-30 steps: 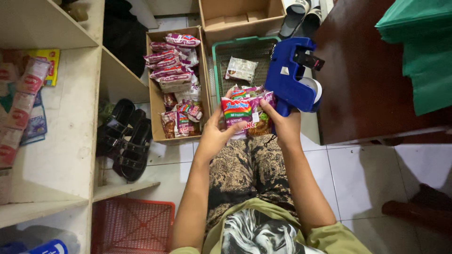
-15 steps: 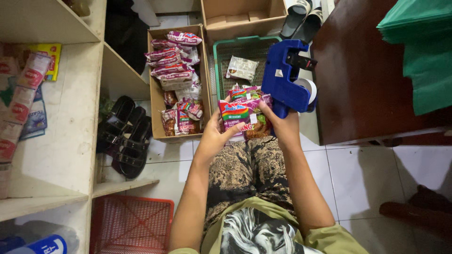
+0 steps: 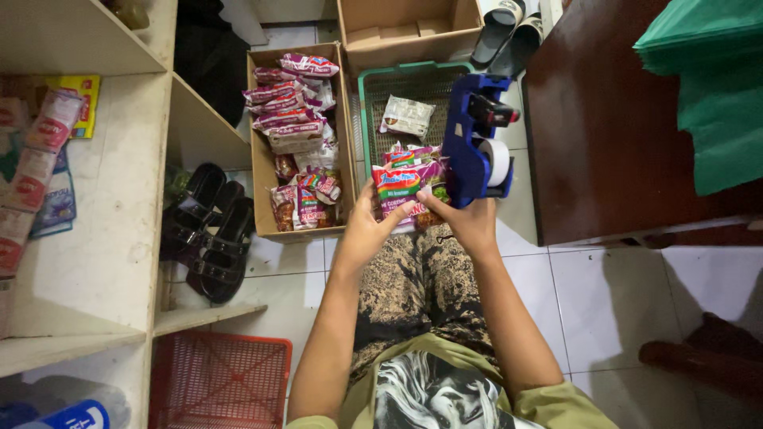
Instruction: The person applies price labels to individual packets of instant noodles using a handheld price labeling tool.
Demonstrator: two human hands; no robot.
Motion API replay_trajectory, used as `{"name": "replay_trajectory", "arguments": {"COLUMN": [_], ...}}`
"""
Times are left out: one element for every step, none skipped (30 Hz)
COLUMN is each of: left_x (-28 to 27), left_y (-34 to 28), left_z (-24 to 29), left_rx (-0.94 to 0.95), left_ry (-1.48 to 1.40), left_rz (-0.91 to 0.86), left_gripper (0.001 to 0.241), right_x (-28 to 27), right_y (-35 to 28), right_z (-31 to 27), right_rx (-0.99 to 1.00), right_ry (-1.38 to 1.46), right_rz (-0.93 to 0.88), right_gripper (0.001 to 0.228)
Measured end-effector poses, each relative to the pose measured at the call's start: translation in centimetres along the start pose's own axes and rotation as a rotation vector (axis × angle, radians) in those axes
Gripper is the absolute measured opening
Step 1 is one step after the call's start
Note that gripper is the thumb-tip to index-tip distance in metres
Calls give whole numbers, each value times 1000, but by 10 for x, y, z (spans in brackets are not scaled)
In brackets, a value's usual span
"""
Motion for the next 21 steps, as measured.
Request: {"name": "replay_trajectory", "arguments": {"left_x": [1,1,1,1,-1,-3,-5,-9,-12,-12,-15,-19,-21,-24,-27,-32,-43,-54,-58,-66,-75], "left_y": [0,1,3,4,1,0,1,3,5,8,11,15,21,28,34,41,48,56,65,74,84], "left_z": [-2,-3,-2,0,-2,-4,-4,-7,-11,-16,-20,-24,-31,-37,-44,-53,-62,-73,-88,-103,-120], "left_rx": [0,-10,-20,-20,-89,-159,-161,-207,-253,-256,-247,-237,-238,-216,-195,-197,-191,-185,-186,-194,-198], "left_ry": [-2,-6,-7,-6,-8,-10,-9,50,109,109,165,223,222,163,103,101,43,-15,-16,75,163], "left_rz": [1,8,11,7,28,50,51,76,98,96,144,193,192,226,260,260,357,454,457,507,561], "left_gripper": [77,73,70,70,72,73,73,69,66,66,64,63,63,57,53,53,52,51,51,50,49], "right_x": [-1,-1,-1,-3,-9,-15,-17,-17,-17,-20,-22,-25,-28,-33,-39,-46,-51,-55,-61,-66,-68], "right_y": [1,2,3,5,7,7,9,11,14,17,20,23,27,32,37,40,45,48,49,49,51], "right_z": [3,4,6,10,22,35,38,42,45,48,53,59,63,69,76,82,87,91,97,104,110], "right_rx": [0,-52,-104,-105,61,228,230,239,247,250,280,310,311,323,337,338,323,309,311,344,372], "right_ry": [-2,-1,3,4,61,119,119,308,497,496,491,485,485,429,372,370,400,430,429,352,271], "right_rz": [-1,-13,-21,-17,34,85,84,38,-5,-3,16,35,36,55,74,74,44,15,12,18,18], "right_gripper": [50,51,52,52,49,45,45,45,45,45,43,41,41,35,30,30,28,26,26,24,23]}}
Point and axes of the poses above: each hand's wrist, its own y-axis towards the middle knuckle, its own x-axis out of the palm, z = x × y, the point moved 5 cm from there along y, towards the middle knuckle, and after that the axes turned 6 degrees about x, right-handed, at the moved point
